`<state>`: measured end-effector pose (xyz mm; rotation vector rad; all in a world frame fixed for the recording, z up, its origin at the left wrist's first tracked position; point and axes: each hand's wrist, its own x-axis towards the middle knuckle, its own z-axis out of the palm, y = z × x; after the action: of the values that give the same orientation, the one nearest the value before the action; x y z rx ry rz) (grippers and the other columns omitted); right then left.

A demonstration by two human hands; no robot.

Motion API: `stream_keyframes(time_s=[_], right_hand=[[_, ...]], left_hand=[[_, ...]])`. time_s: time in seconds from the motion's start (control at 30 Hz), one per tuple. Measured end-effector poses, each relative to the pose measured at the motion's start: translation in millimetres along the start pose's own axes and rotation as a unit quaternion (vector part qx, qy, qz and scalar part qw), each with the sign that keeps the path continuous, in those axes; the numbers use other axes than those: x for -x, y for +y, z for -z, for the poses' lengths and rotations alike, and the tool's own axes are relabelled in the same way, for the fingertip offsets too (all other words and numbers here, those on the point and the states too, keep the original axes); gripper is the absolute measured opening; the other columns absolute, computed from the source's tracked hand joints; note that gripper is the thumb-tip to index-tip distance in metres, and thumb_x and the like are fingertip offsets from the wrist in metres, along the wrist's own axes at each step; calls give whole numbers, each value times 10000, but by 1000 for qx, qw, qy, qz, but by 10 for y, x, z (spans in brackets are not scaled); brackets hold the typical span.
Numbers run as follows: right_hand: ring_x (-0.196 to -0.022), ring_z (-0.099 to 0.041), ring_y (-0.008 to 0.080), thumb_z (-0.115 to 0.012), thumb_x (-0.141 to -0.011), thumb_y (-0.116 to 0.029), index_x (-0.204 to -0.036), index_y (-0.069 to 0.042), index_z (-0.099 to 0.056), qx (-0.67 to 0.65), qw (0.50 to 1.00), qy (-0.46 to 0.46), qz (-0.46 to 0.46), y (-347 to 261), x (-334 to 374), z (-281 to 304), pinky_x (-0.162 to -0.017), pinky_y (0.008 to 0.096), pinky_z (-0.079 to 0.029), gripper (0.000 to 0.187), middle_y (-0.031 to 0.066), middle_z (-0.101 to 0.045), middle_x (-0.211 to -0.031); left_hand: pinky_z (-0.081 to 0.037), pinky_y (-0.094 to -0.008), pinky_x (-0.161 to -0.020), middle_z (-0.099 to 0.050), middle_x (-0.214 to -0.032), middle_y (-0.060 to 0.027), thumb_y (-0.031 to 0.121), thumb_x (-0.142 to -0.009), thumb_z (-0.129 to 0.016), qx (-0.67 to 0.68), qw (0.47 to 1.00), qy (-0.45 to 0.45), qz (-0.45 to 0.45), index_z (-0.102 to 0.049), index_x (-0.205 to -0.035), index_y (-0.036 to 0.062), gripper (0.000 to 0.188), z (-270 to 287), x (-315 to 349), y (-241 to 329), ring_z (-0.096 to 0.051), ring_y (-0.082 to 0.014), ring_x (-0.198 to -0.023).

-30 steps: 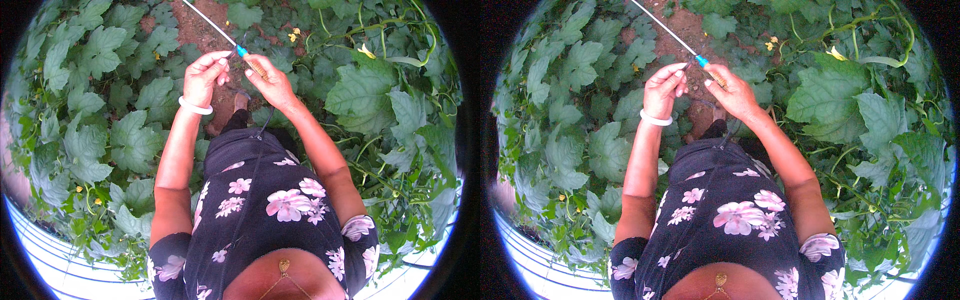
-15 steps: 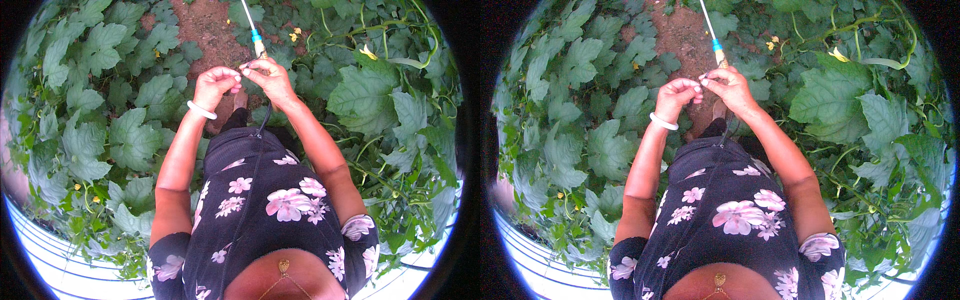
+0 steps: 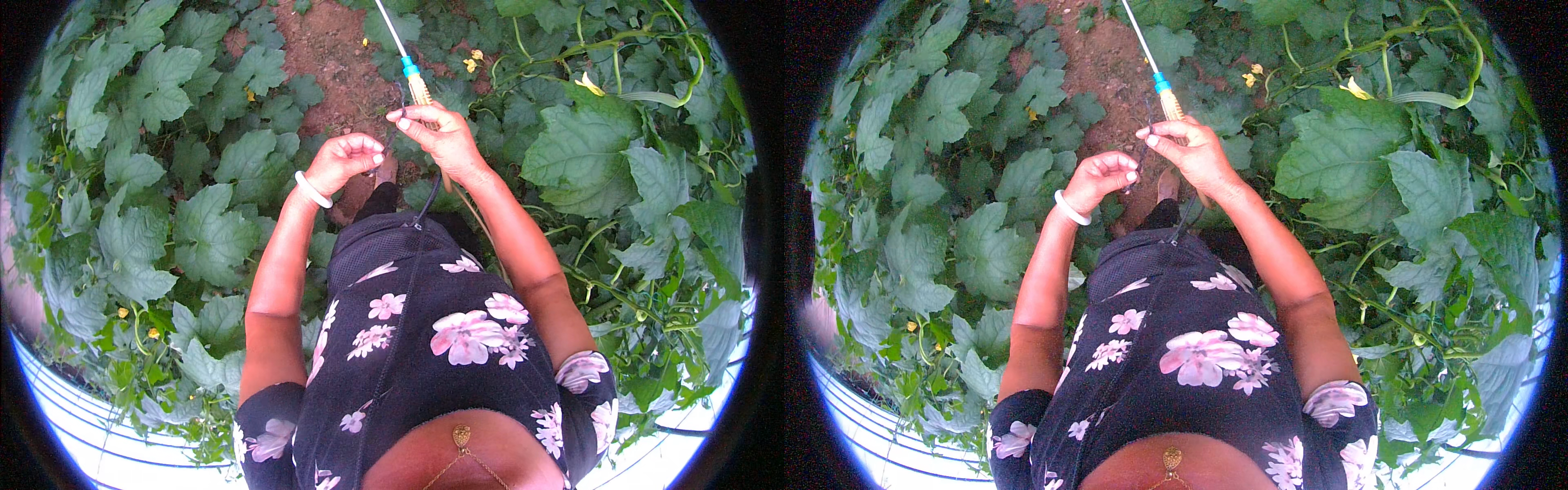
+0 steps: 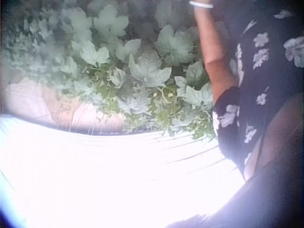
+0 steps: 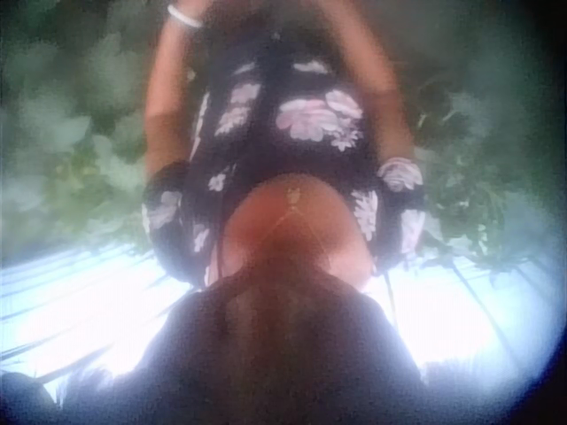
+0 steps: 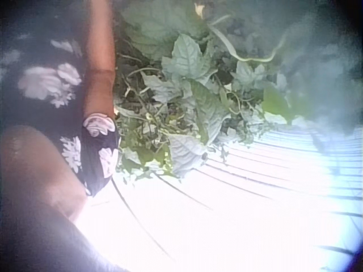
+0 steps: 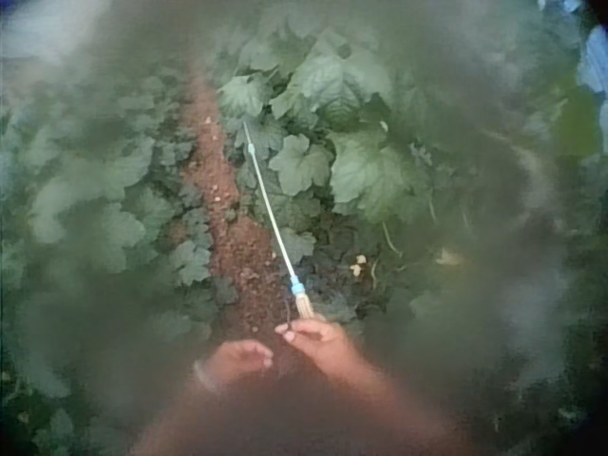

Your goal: The person assembles a drip irrigation system by hand, attaching a blue plastic connector to a white tube and screwing a brass fitting onto the connector. The person repeatedly unscrews and reattaches the components while standing among leafy plants.

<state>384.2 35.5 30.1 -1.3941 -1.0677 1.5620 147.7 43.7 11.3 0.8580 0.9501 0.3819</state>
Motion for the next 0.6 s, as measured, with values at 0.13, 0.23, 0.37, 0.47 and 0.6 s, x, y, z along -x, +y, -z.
stream_keyframes(time_s=[0.13,0.23,0.37,0.47,0.6], right_hand=[[-974,-628,159,-777,-899,-198,-1054,-58,-778,-27,999,-1,36,132,-62,-39,-887,298,-502,208,57,-647,-1001],[-974,-628,157,-791,-887,-189,-1033,-39,-772,-23,998,3,59,100,-91,-43,-876,303,-506,210,59,-646,-998],[-974,-624,156,-813,-868,-193,-1035,-38,-771,-10,997,16,70,160,-137,-6,-860,300,-510,232,54,-628,-1017],[-965,-609,147,-807,-873,-201,-1068,-51,-766,-4,998,35,47,115,-135,2,-872,295,-504,250,45,-628,-1011],[-931,-573,137,-786,-892,-312,-1106,-71,-766,70,996,39,24,25,-123,25,-878,290,-479,323,20,-603,-965]], left_hand=[[-523,-266,-820,-721,-1003,-22,114,-921,-736,-28,998,-51,25,-710,-1079,17,187,57,53,-42,-656,-101,-899],[-519,-280,-860,-716,-997,-24,107,-919,-737,-75,997,-9,24,-739,-1051,13,162,158,162,-196,-655,-120,-897],[-505,-291,-902,-688,-1023,-46,73,-908,-735,-170,984,38,-46,-772,-1021,14,133,356,317,-383,-652,-141,-956],[-536,-321,-888,-687,-1013,-31,105,-947,-695,-73,992,94,-40,-749,-1111,37,186,349,391,-305,-668,-153,-939],[-591,-385,-859,-687,-995,-22,158,-1002,-623,148,981,102,-76,-671,-1268,68,285,244,264,9,-683,-165,-905]])
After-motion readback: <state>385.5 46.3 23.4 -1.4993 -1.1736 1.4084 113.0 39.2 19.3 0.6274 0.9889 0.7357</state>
